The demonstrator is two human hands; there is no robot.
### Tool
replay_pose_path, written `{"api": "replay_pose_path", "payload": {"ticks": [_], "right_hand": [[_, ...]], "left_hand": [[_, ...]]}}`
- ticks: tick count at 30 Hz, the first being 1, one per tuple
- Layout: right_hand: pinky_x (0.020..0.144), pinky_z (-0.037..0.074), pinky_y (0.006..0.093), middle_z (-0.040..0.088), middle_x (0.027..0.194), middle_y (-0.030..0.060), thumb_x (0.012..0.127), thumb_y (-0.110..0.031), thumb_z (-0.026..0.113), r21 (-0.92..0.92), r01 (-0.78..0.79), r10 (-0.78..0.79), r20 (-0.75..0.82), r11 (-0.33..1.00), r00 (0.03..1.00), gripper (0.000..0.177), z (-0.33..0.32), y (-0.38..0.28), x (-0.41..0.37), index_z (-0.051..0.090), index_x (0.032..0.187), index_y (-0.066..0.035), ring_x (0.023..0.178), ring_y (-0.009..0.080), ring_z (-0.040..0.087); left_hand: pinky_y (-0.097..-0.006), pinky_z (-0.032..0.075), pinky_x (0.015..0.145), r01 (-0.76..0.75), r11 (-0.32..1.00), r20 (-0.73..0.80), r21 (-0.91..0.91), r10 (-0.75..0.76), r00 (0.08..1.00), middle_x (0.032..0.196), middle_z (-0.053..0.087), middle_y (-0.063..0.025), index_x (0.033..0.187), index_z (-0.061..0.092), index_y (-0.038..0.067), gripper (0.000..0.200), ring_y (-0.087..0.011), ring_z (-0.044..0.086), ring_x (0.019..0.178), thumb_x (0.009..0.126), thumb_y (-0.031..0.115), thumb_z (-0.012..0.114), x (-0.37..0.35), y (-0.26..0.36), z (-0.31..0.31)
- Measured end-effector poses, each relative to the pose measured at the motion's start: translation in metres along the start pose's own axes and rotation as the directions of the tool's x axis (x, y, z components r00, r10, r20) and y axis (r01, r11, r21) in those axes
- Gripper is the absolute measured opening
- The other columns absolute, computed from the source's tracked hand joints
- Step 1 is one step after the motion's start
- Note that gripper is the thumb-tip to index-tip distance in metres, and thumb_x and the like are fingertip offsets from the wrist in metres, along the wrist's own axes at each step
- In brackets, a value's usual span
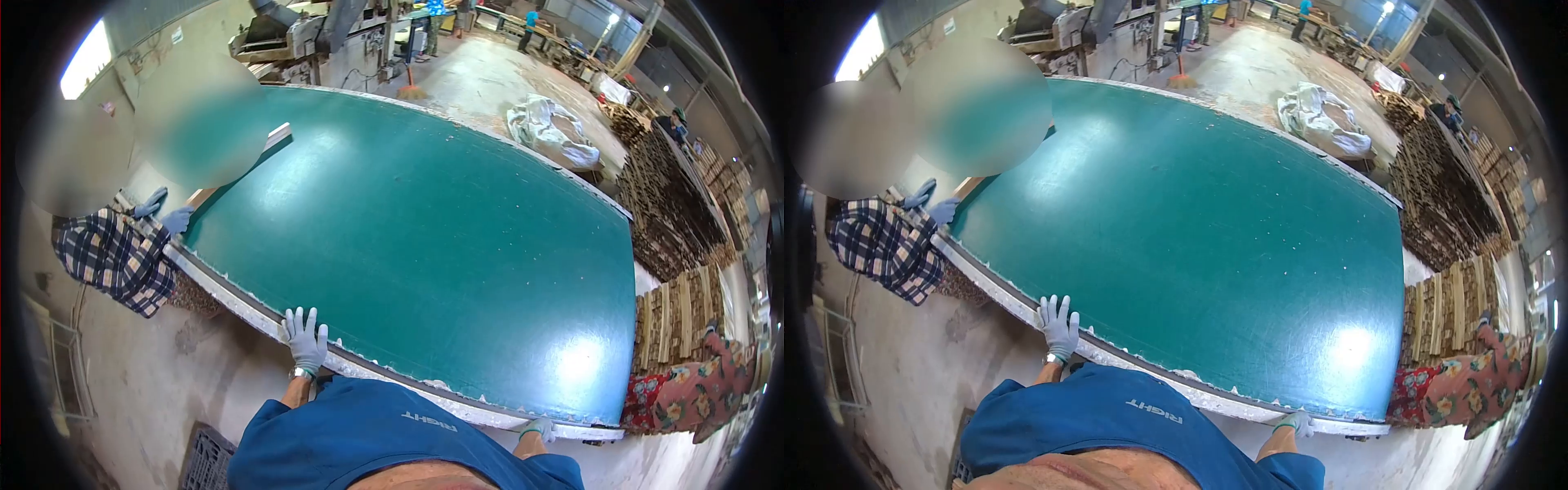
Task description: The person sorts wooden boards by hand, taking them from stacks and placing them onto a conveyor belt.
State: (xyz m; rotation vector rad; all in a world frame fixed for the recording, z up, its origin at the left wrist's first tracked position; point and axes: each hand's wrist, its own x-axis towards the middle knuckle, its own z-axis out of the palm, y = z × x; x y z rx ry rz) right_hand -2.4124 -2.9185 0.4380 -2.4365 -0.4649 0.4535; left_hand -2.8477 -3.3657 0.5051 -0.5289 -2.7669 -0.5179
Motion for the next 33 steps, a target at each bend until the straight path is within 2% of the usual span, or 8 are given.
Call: {"api": "replay_pose_path", "payload": {"ticks": [4, 9, 14, 18, 22, 25, 28, 33], "right_hand": [[0.08, 0.052, 0.0513, 0.059, 0.11, 0.0334, 0.096, -0.041, 0.035, -0.021, 0.05, -0.052, -0.089, 0.999, 0.995, 0.051, 0.026, 0.023, 0.028, 0.044, 0.117, 0.005, 0.101, 0.0459, 0.062], [0.082, 0.051, 0.0518, 0.059, 0.107, 0.0335, 0.096, -0.041, 0.035, -0.221, 0.181, -0.184, 0.009, 0.958, 0.983, 0.052, 0.021, 0.022, 0.021, 0.041, 0.119, 0.005, 0.097, 0.0448, 0.063], [0.083, 0.05, 0.054, 0.059, 0.108, 0.0342, 0.097, -0.04, 0.032, -0.518, 0.352, -0.233, 0.282, 0.78, 0.931, 0.051, -0.027, -0.009, -0.021, 0.036, 0.123, 0.004, 0.098, 0.0467, 0.063], [0.084, 0.049, 0.0541, 0.059, 0.11, 0.0344, 0.097, -0.039, 0.031, -0.407, 0.288, -0.26, 0.125, 0.867, 0.958, 0.051, 0.039, 0.04, 0.049, 0.035, 0.125, 0.004, 0.1, 0.0471, 0.062], [0.085, 0.049, 0.0542, 0.057, 0.113, 0.0347, 0.097, -0.038, 0.03, -0.38, 0.257, -0.213, 0.155, 0.888, 0.965, 0.053, 0.057, 0.053, 0.078, 0.033, 0.128, 0.004, 0.101, 0.0472, 0.062], [0.087, 0.048, 0.0541, 0.056, 0.116, 0.035, 0.097, -0.038, 0.028, -0.163, 0.016, 0.002, 0.111, 0.986, 0.994, 0.054, -0.013, 0.0, -0.001, 0.032, 0.131, 0.005, 0.102, 0.0471, 0.061], [0.088, 0.048, 0.0538, 0.056, 0.116, 0.0352, 0.097, -0.038, 0.028, -0.261, 0.179, -0.158, 0.101, 0.949, 0.982, 0.055, 0.009, 0.024, 0.025, 0.032, 0.131, 0.005, 0.104, 0.0474, 0.06], [0.088, 0.048, 0.054, 0.056, 0.117, 0.0336, 0.097, -0.036, 0.029, -0.057, 0.024, -0.017, 0.13, 0.998, 0.991, 0.053, 0.0, 0.011, 0.008, 0.033, 0.131, 0.004, 0.104, 0.0457, 0.061]], "left_hand": [[-0.0592, 0.013, 0.113, 0.049, 0.999, -0.005, 0.002, -0.049, 0.999, 0.136, 0.045, -0.0226, 0.129, 0.056, 0.008, 0.048, -0.0455, 0.026, 0.136, 0.091, 0.036, 0.05, -0.001, -0.006, 0.006], [-0.059, 0.013, 0.112, 0.086, 0.996, -0.017, 0.015, -0.086, 0.996, 0.137, 0.045, -0.0214, 0.129, 0.057, 0.008, 0.047, -0.0437, 0.026, 0.137, 0.091, 0.036, 0.05, 0.002, -0.005, 0.006], [-0.0591, 0.012, 0.112, 0.09, 0.996, -0.01, -0.004, -0.09, 0.996, 0.137, 0.045, -0.021, 0.129, 0.057, 0.009, 0.047, -0.0429, 0.025, 0.138, 0.092, 0.037, 0.049, 0.003, -0.005, 0.007], [-0.0593, 0.012, 0.112, 0.097, 0.995, 0.001, 0.017, -0.097, 0.995, 0.138, 0.045, -0.0206, 0.129, 0.057, 0.009, 0.046, -0.0427, 0.025, 0.138, 0.092, 0.037, 0.049, 0.0, -0.001, 0.007], [-0.0592, 0.013, 0.112, 0.094, 0.996, -0.006, -0.002, -0.094, 0.996, 0.138, 0.045, -0.0197, 0.128, 0.057, 0.01, 0.046, -0.0426, 0.025, 0.138, 0.092, 0.037, 0.049, -0.001, -0.003, 0.01], [-0.059, 0.013, 0.112, 0.092, 0.996, 0.003, 0.001, -0.092, 0.996, 0.137, 0.045, -0.019, 0.128, 0.058, 0.01, 0.046, -0.0422, 0.026, 0.138, 0.092, 0.037, 0.049, -0.006, -0.001, 0.01], [-0.0587, 0.013, 0.112, 0.087, 0.996, 0.008, 0.015, -0.087, 0.996, 0.137, 0.045, -0.0186, 0.128, 0.058, 0.011, 0.046, -0.0416, 0.026, 0.138, 0.092, 0.037, 0.049, -0.011, 0.0, 0.011], [-0.0583, 0.014, 0.112, 0.079, 0.997, 0.0, 0.013, -0.079, 0.997, 0.138, 0.045, -0.0182, 0.128, 0.058, 0.012, 0.046, -0.0407, 0.026, 0.138, 0.092, 0.038, 0.049, -0.014, -0.003, 0.017]]}}
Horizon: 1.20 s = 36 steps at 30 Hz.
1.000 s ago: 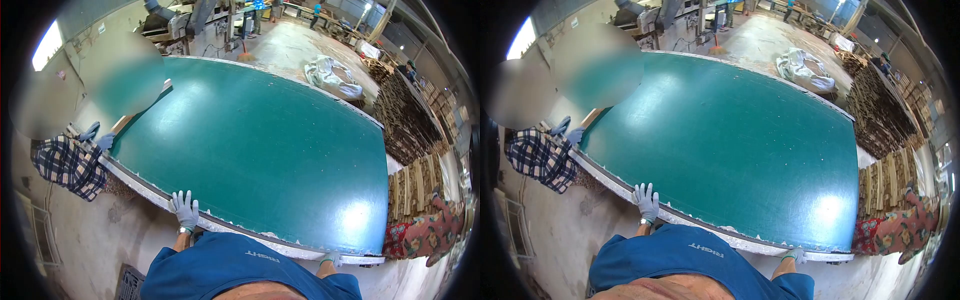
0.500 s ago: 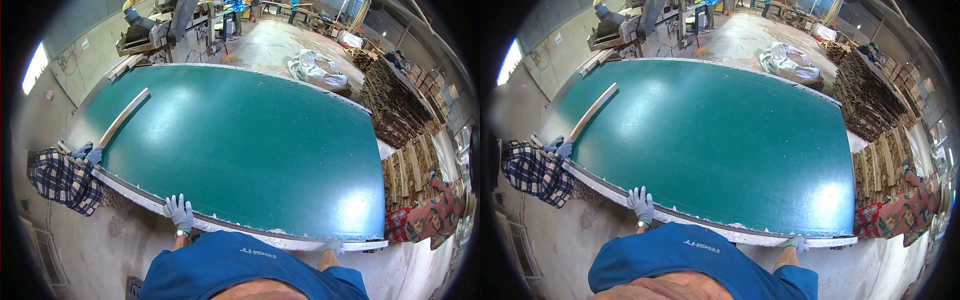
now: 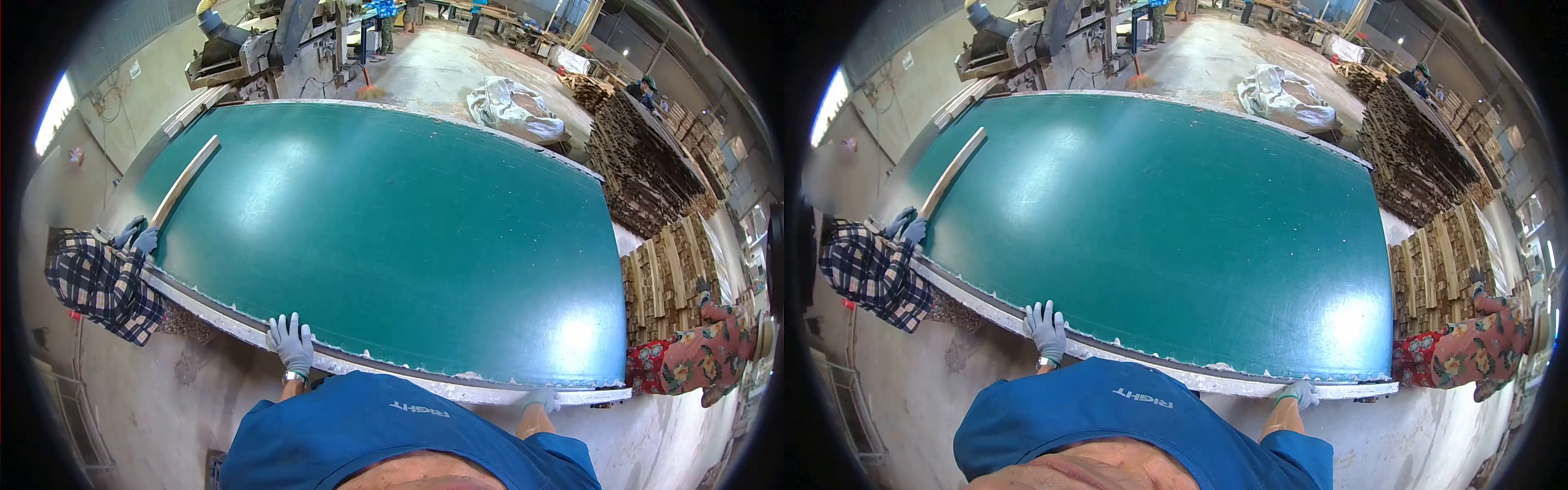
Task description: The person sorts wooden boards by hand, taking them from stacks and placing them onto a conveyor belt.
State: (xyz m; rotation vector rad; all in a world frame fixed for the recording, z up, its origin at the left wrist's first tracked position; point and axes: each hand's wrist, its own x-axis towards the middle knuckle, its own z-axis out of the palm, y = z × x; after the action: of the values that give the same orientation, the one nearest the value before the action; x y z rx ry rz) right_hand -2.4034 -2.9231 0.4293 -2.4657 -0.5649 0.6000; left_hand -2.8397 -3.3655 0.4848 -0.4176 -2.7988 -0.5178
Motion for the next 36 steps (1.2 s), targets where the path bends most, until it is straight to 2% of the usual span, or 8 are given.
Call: {"api": "replay_pose_path", "payload": {"ticks": [6, 9, 12, 14, 16, 17, 25, 36], "right_hand": [[0.086, 0.049, 0.0537, 0.058, 0.117, 0.029, 0.096, -0.035, 0.033, -0.135, 0.116, -0.112, 0.037, 0.984, 0.993, 0.05, 0.011, 0.009, 0.007, 0.037, 0.13, 0.002, 0.103, 0.0426, 0.061], [0.085, 0.049, 0.0535, 0.058, 0.117, 0.0267, 0.096, -0.034, 0.035, -0.454, 0.321, -0.307, 0.107, 0.831, 0.946, 0.049, 0.03, 0.022, 0.02, 0.039, 0.13, 0.0, 0.102, 0.041, 0.062], [0.084, 0.049, 0.0534, 0.059, 0.118, 0.0243, 0.095, -0.034, 0.037, -0.851, 0.471, -0.482, 0.319, 0.234, 0.816, 0.047, 0.037, 0.037, 0.023, 0.041, 0.13, -0.001, 0.102, 0.0395, 0.062], [0.083, 0.049, 0.0533, 0.059, 0.118, 0.0228, 0.095, -0.033, 0.039, -0.858, 0.473, -0.48, 0.507, -0.199, 0.716, 0.047, 0.044, 0.042, 0.027, 0.043, 0.129, -0.002, 0.102, 0.0384, 0.062], [0.083, 0.049, 0.0532, 0.059, 0.118, 0.0212, 0.094, -0.033, 0.04, -0.787, 0.456, -0.438, 0.613, -0.416, 0.658, 0.046, 0.05, 0.048, 0.03, 0.044, 0.129, -0.003, 0.101, 0.0374, 0.063], [0.083, 0.05, 0.0532, 0.06, 0.118, 0.0205, 0.094, -0.033, 0.041, -0.749, 0.43, -0.413, 0.647, -0.504, 0.642, 0.046, 0.054, 0.057, 0.017, 0.045, 0.129, -0.003, 0.101, 0.0369, 0.063], [0.08, 0.05, 0.0528, 0.061, 0.119, 0.0143, 0.093, -0.031, 0.046, -0.563, 0.282, -0.307, 0.73, -0.777, 0.611, 0.043, 0.062, 0.07, 0.002, 0.05, 0.128, -0.007, 0.1, 0.0327, 0.064], [0.077, 0.051, 0.0523, 0.063, 0.119, 0.0058, 0.091, -0.029, 0.054, -0.44, 0.166, -0.249, 0.737, -0.882, 0.629, 0.04, 0.07, 0.087, 0.0, 0.058, 0.127, -0.012, 0.098, 0.0269, 0.065]], "left_hand": [[-0.0576, 0.015, 0.112, 0.01, 1.0, -0.012, -0.002, -0.01, 1.0, 0.137, 0.044, -0.0197, 0.127, 0.058, 0.011, 0.045, -0.0416, 0.027, 0.137, 0.091, 0.037, 0.05, -0.01, 0.01, 0.001], [-0.0572, 0.018, 0.112, -0.01, 1.0, -0.026, -0.028, 0.009, 1.0, 0.137, 0.044, -0.0218, 0.127, 0.058, 0.011, 0.046, -0.0427, 0.029, 0.135, 0.09, 0.038, 0.051, -0.008, 0.002, 0.009], [-0.0572, 0.017, 0.112, 0.013, 1.0, -0.004, -0.028, -0.013, 1.0, 0.137, 0.044, -0.0214, 0.129, 0.057, 0.012, 0.047, -0.0429, 0.029, 0.135, 0.09, 0.039, 0.052, 0.003, -0.016, 0.005], [-0.0574, 0.017, 0.112, 0.018, 1.0, -0.01, -0.021, -0.018, 1.0, 0.137, 0.044, -0.021, 0.129, 0.057, 0.013, 0.047, -0.0425, 0.029, 0.135, 0.09, 0.039, 0.052, 0.002, -0.009, 0.005], [-0.0574, 0.017, 0.112, 0.02, 1.0, -0.014, -0.019, -0.02, 1.0, 0.137, 0.044, -0.0208, 0.13, 0.057, 0.013, 0.048, -0.0423, 0.029, 0.135, 0.09, 0.04, 0.052, 0.003, -0.006, 0.003], [-0.0573, 0.017, 0.112, 0.018, 0.999, -0.007, -0.027, -0.018, 1.0, 0.138, 0.044, -0.0207, 0.13, 0.057, 0.013, 0.048, -0.0423, 0.029, 0.135, 0.09, 0.04, 0.052, 0.012, -0.039, 0.018], [-0.0566, 0.018, 0.112, 0.027, 0.999, -0.007, -0.033, -0.027, 1.0, 0.137, 0.045, -0.0204, 0.13, 0.057, 0.013, 0.048, -0.0419, 0.03, 0.135, 0.09, 0.039, 0.053, 0.018, -0.061, 0.02], [-0.056, 0.018, 0.112, 0.019, 0.999, -0.026, -0.035, -0.02, 0.999, 0.136, 0.046, -0.0207, 0.129, 0.058, 0.012, 0.047, -0.0421, 0.03, 0.135, 0.09, 0.039, 0.053, 0.034, -0.09, 0.025]]}}
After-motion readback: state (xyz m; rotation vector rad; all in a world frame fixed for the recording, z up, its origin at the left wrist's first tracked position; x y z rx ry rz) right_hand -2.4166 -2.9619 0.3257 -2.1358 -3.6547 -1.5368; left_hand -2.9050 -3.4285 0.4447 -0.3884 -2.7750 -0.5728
